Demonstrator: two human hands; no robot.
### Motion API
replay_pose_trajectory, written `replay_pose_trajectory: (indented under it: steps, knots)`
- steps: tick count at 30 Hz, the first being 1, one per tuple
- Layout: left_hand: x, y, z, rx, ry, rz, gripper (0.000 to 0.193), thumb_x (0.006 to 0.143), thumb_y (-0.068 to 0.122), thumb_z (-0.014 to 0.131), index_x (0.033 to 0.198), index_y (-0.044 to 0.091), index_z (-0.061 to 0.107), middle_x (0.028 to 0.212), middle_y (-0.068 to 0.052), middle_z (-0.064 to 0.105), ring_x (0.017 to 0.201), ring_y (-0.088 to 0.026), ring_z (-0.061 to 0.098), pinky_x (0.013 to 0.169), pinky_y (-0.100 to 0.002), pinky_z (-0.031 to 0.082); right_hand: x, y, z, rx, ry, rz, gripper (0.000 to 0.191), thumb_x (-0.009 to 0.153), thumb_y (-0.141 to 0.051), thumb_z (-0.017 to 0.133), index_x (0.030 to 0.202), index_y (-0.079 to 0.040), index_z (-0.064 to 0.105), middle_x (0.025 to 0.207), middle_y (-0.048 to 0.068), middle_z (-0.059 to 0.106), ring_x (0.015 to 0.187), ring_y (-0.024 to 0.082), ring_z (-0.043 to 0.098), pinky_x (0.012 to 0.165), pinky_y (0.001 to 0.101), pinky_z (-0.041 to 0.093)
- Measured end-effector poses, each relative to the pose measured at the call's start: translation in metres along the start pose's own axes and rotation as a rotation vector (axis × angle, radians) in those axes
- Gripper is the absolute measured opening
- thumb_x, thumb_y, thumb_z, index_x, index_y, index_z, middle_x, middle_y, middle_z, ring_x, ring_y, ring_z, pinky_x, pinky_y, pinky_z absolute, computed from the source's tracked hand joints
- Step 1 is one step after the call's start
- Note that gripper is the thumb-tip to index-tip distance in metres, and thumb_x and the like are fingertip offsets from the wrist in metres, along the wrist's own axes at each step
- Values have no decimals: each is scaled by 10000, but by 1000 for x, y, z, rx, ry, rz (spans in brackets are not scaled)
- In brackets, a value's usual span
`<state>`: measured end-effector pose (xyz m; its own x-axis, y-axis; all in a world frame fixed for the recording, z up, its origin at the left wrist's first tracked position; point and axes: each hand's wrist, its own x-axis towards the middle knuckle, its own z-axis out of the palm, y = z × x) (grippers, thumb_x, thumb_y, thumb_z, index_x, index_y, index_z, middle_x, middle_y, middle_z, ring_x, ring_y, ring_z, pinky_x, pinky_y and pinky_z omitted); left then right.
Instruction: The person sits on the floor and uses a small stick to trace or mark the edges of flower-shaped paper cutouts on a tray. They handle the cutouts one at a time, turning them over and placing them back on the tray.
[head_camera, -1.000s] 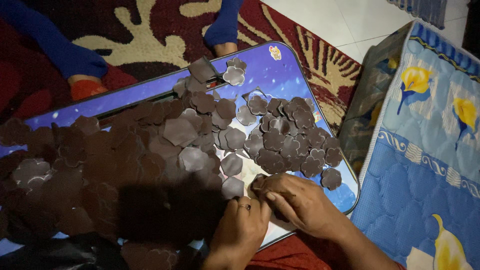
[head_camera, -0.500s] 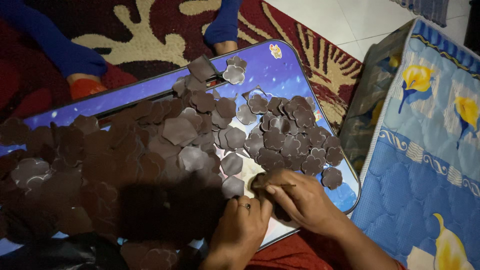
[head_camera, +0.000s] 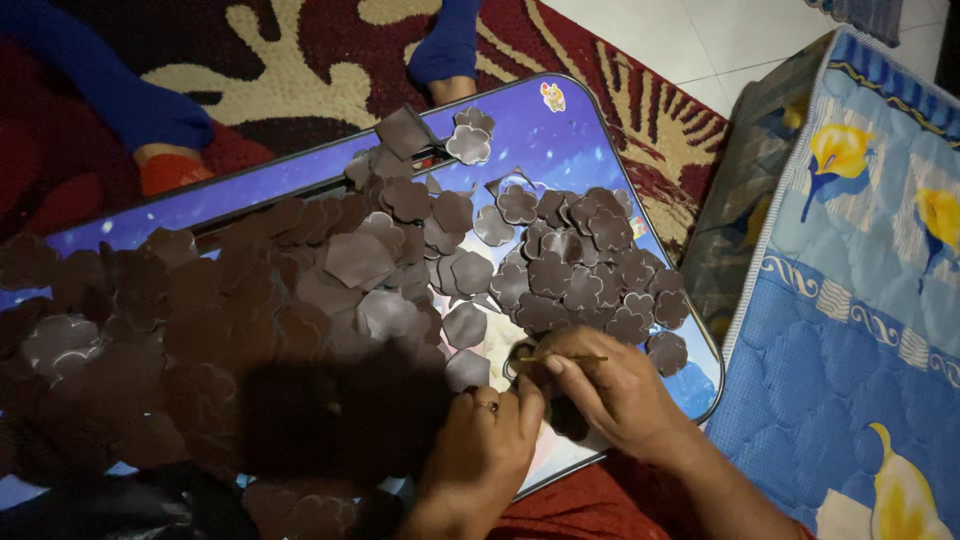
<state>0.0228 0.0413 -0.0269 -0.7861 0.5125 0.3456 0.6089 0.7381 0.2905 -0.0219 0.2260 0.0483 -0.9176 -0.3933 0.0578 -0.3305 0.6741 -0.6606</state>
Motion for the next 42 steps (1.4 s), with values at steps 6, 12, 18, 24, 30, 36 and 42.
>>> replay_pose_trajectory:
  steps: [6, 12, 18, 24, 30, 36, 42]
  knots:
    - [3, -2, -4, -13, 27, 10, 326, 846, 159, 608, 1130, 6, 657, 775, -59, 595, 773, -237, 584, 663, -374, 480, -2, 0, 7, 24, 99, -34, 145, 995, -92, 610, 1055, -1, 705, 1042, 119, 734, 896, 262, 754, 769, 333, 594]
    - [7, -3, -14, 7, 29, 13, 359, 842, 138, 616, 1160, -17, 678, 756, -67, 585, 737, -223, 566, 651, -356, 478, -1, -1, 9, 65, 140, 15, 148, 1010, -84, 589, 1084, -5, 689, 1030, 110, 735, 878, 229, 761, 749, 324, 600]
    - [8, -3, -14, -3, 11, -8, 374, 847, 121, 624, 1191, -13, 684, 738, -64, 588, 700, -222, 564, 613, -355, 469, -2, -2, 10, 82, 167, 73, 134, 1006, -88, 605, 1074, -6, 686, 975, 106, 737, 833, 208, 767, 713, 315, 597]
    - [6, -4, -12, -5, -34, 17, 429, 830, 146, 606, 1218, -30, 654, 757, -81, 605, 734, -241, 599, 646, -374, 484, -4, 1, 11, 93, 182, 113, 132, 997, -90, 610, 1071, -8, 683, 968, 105, 741, 838, 216, 770, 718, 320, 594]
    - [7, -5, -12, -1, -70, 21, 440, 841, 142, 601, 1238, -42, 645, 760, -72, 610, 730, -233, 608, 647, -374, 481, -6, 5, 12, 34, 167, 3, 134, 1004, -79, 605, 1102, -17, 673, 1053, 117, 738, 931, 253, 760, 801, 334, 597]
    - [7, -3, -15, 17, -47, 11, 421, 864, 160, 600, 1233, -34, 650, 738, -73, 598, 722, -233, 607, 654, -373, 487, -9, 4, 11, 46, 170, 16, 164, 1005, -80, 595, 1141, -8, 652, 1097, 126, 728, 973, 268, 749, 828, 349, 588]
    - [6, -4, -16, 43, -63, 22, 395, 870, 162, 601, 1224, -2, 662, 739, -68, 586, 720, -226, 602, 655, -363, 488, -15, 4, 8, 33, 142, 46, 158, 999, -78, 596, 1126, -9, 661, 1087, 121, 728, 966, 253, 755, 818, 342, 594]
